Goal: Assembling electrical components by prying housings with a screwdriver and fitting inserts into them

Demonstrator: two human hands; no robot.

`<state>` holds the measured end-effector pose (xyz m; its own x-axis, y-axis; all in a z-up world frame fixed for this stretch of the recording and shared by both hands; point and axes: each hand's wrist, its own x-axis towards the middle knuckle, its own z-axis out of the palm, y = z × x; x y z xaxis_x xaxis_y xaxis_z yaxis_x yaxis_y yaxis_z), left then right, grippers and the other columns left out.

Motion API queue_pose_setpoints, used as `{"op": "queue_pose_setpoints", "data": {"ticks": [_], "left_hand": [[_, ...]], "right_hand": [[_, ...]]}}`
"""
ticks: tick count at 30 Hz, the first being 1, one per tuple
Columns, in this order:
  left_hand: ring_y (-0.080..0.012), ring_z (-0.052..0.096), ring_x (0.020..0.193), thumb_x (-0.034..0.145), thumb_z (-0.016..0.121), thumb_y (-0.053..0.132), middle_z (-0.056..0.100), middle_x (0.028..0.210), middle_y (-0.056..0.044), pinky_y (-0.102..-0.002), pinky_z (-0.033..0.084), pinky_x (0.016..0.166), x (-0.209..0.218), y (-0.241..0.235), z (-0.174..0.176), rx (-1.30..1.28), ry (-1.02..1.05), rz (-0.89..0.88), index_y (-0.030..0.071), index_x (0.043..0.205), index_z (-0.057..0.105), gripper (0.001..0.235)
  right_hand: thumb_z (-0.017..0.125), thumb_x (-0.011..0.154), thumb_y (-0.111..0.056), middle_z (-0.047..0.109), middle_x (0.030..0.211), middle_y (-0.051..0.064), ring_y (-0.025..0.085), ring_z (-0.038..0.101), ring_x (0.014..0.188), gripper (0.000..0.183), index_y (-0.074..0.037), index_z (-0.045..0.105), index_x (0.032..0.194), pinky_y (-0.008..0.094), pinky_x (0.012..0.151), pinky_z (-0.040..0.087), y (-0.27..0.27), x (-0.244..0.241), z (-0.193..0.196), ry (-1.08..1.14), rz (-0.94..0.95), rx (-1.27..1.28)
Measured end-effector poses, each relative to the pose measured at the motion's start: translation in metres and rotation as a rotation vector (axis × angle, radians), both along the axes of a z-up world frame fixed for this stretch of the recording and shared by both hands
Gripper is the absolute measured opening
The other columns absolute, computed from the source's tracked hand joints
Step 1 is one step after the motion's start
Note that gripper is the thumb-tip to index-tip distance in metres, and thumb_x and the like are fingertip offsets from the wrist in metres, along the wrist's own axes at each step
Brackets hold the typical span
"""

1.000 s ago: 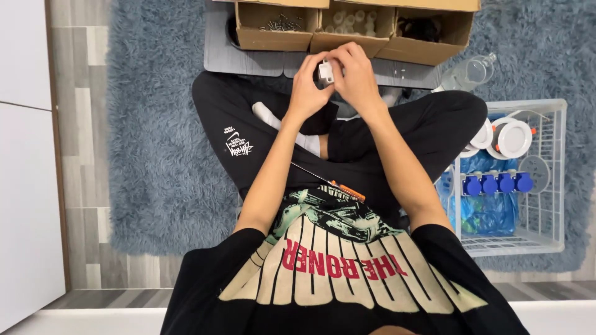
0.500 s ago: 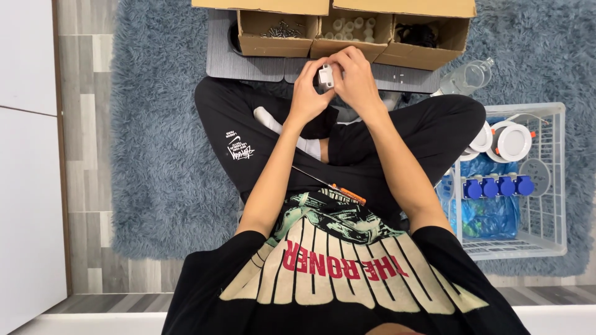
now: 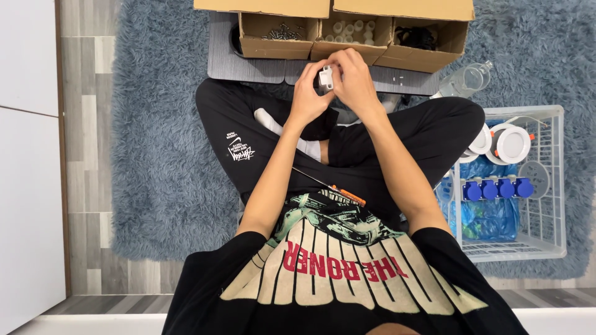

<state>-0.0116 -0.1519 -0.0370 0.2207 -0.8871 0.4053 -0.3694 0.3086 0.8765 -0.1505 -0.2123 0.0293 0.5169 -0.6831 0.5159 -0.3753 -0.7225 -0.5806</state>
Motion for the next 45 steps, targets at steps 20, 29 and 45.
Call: {"op": "queue_pose_setpoints", "data": {"ticks": [20, 29, 45], "left_hand": [[-0.0298, 0.075, 0.115, 0.074, 0.086, 0.003, 0.072, 0.129, -0.009, -0.038, 0.059, 0.102, 0.000, -0.001, -0.002, 0.018, 0.003, 0.006, 0.009, 0.138, 0.063, 0.068], [-0.0298, 0.075, 0.112, 0.074, 0.090, 0.005, 0.072, 0.127, -0.009, -0.038, 0.059, 0.100, 0.001, -0.003, -0.004, 0.033, -0.014, 0.013, 0.007, 0.138, 0.063, 0.070], [-0.0296, 0.075, 0.108, 0.073, 0.086, 0.005, 0.072, 0.125, -0.009, -0.038, 0.059, 0.097, 0.001, -0.002, -0.002, 0.011, -0.002, 0.010, 0.007, 0.136, 0.063, 0.067]], "right_hand": [[0.067, 0.098, 0.006, 0.063, 0.103, 0.012, 0.028, 0.064, 0.091, 0.012, 0.001, 0.069, 0.108, 0.039, 0.079, 0.055, -0.001, 0.002, -0.004, 0.059, -0.019, 0.009], [0.067, 0.099, 0.006, 0.062, 0.103, 0.012, 0.027, 0.064, 0.089, 0.011, 0.001, 0.070, 0.108, 0.038, 0.077, 0.055, -0.002, 0.002, -0.008, 0.053, -0.029, 0.027], [0.065, 0.095, 0.011, 0.062, 0.101, 0.012, 0.024, 0.062, 0.083, 0.015, 0.002, 0.067, 0.107, 0.036, 0.073, 0.054, -0.004, -0.002, -0.008, -0.037, 0.025, 0.081]]}}
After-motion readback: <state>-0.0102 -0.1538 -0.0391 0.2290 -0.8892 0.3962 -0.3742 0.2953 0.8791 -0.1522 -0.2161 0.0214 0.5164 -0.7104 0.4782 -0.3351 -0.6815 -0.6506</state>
